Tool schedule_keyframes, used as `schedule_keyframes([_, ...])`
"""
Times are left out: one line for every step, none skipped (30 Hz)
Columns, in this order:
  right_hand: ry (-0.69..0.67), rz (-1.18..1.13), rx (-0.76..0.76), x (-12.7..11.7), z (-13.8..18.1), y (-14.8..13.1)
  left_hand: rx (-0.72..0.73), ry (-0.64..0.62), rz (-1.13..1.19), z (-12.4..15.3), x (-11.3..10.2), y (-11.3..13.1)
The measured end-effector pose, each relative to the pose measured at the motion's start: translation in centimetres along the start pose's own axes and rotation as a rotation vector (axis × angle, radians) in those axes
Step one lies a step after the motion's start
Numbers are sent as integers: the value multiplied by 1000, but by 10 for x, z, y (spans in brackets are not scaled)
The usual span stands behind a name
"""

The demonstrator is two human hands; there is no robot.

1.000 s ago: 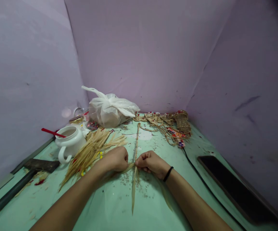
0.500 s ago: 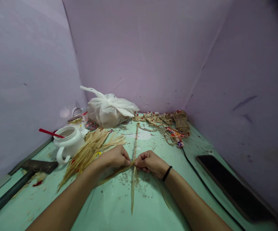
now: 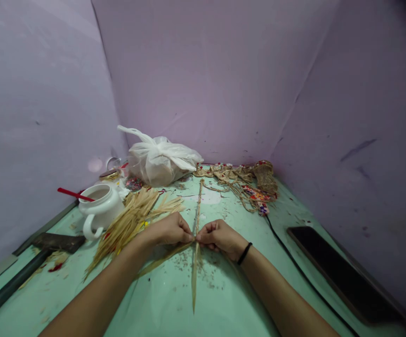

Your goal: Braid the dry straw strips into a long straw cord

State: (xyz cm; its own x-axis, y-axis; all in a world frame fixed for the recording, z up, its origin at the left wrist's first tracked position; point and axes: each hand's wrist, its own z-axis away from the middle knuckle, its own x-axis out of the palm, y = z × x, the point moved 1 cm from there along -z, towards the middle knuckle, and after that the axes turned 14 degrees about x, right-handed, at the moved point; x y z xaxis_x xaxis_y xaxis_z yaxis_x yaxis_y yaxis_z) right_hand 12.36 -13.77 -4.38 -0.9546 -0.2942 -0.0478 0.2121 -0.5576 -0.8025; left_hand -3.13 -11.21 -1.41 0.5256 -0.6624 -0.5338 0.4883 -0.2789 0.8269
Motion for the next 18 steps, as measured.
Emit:
schedule_keyframes([3, 5, -2, 0, 0, 0, -24, 24, -15, -1, 1, 1])
schedule_keyframes([9, 11, -5, 0, -1, 1, -55, 43, -21, -2, 3, 3])
schedule_keyframes([19, 17, -8, 1, -2, 1, -93, 54, -19, -2, 5, 4])
schedule_keyframes([29, 22, -10, 1, -3, 2, -138, 65, -7, -3, 6, 5])
schedule_keyframes([37, 26, -13, 1, -4, 2, -188, 75, 13, -4, 8, 6])
schedule_keyframes([41, 27, -15, 2, -4, 2, -236, 83, 41, -5, 9, 6])
schedule_keyframes([39, 25, -17, 2, -4, 2, -277, 88, 78, -5, 10, 6])
schedule_keyframes([33, 20, -18, 2, -4, 2, -310, 87, 122, -6, 10, 7])
schedule_keyframes([24, 12, -17, 2, -4, 2, -326, 86, 173, -6, 11, 7])
schedule_keyframes([14, 3, -12, 2, -3, 1, -328, 82, 228, -7, 12, 7])
schedule_keyframes([5, -8, -7, 2, -2, 1, -319, 75, 281, -7, 13, 7])
schedule_keyframes([-4, -20, 0, 1, -1, 0, -305, 70, 327, -7, 13, 7])
schedule_keyframes([-13, -31, 8, 1, 0, 0, -291, 65, 358, -7, 14, 7])
schedule_keyframes([-23, -42, 17, 0, 1, -1, -280, 62, 368, -7, 15, 6])
schedule_keyframes([-32, -52, 26, 0, 1, -1, -273, 67, 355, -8, 16, 6])
schedule_keyframes([-38, -62, 37, -1, 2, -1, -268, 81, 325, -8, 16, 5])
schedule_keyframes([-43, -71, 48, -1, 2, 0, -263, 107, 289, -8, 17, 4])
schedule_keyframes([-46, -77, 58, -2, 2, 0, -254, 138, 257, -8, 17, 4])
